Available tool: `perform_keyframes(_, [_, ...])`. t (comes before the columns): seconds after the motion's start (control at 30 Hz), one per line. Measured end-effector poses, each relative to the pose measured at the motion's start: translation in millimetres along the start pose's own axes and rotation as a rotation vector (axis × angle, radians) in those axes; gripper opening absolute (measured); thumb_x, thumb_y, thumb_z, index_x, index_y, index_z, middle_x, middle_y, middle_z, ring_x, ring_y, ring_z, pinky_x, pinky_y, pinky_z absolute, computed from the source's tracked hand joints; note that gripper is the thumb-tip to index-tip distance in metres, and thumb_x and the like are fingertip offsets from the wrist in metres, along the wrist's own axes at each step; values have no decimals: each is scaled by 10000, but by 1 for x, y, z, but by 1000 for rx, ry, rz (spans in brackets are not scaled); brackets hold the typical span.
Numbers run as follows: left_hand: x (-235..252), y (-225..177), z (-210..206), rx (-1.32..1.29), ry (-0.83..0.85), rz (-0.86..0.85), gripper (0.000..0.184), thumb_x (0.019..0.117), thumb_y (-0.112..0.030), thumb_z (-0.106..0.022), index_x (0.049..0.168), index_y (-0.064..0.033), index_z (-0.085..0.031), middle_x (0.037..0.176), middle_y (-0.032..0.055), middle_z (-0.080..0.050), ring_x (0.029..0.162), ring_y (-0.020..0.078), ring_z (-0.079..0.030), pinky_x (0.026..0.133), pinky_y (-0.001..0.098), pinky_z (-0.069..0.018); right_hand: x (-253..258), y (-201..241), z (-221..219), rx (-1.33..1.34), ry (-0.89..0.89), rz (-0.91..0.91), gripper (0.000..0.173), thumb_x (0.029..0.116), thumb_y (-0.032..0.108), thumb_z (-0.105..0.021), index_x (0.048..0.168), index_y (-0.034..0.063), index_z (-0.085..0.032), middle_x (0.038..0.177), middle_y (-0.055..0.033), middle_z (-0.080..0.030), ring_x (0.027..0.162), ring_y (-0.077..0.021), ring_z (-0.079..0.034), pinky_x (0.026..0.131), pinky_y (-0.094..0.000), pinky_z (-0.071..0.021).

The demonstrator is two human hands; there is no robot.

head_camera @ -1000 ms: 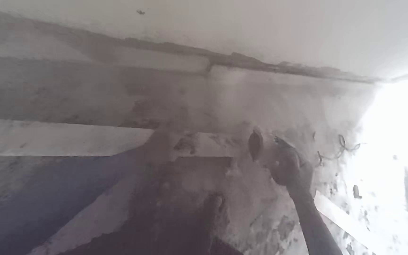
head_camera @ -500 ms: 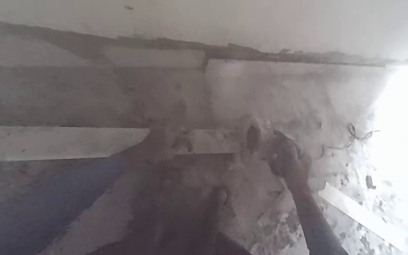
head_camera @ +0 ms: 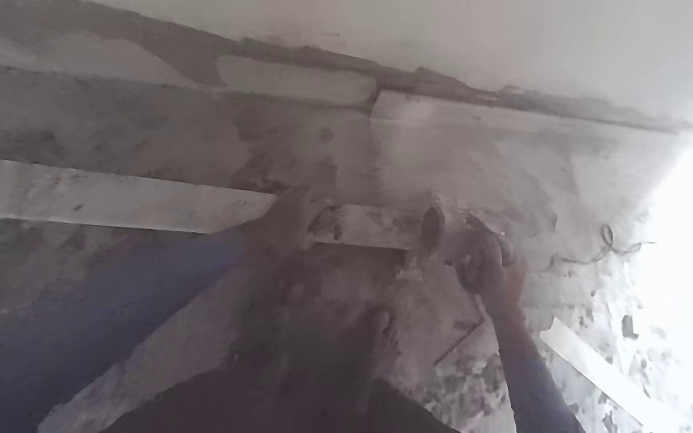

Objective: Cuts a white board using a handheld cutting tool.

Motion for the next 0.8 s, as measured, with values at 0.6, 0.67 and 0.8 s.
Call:
perform_keyframes(0.6, [6,3,1,-31,124,63,884,735,-280,-891,1508,-156,-481,1427,171,-550,1344,384,-493,1123,547,-390,-1,-5,-5,-106,6,-19,399,1038,331,-484,1150,14,-700,850,-34,-717,684,-106,-675,651,-332,-609])
perform_keyframes(0.67, [12,20,-25,60,-75,-14,921,594,-403,-917,1421,-194,-569,1317,115,-623,1255,338,-567,1073,536,-453,-2,-7,-5,-121,5,-25,396,1034,362,-485,1081,37,-706,769,-12,-692,624,-102,-658,591,-327,-601])
perform_keyframes(0.8, [16,27,-36,54,-124,-27,901,606,-433,-909,1417,-228,-574,1294,112,-618,1198,326,-592,977,538,-514,-3,-14,-10,-68,34,-9,392,1034,358,-511,1114,37,-722,876,-30,-742,725,-121,-708,674,-339,-632])
Point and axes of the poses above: each hand's wrist, its own x-axis towards the middle knuckle, its own z-axis out of the back of the hand, y = z × x, the point moved 4 cm from there along x, towards the middle knuckle
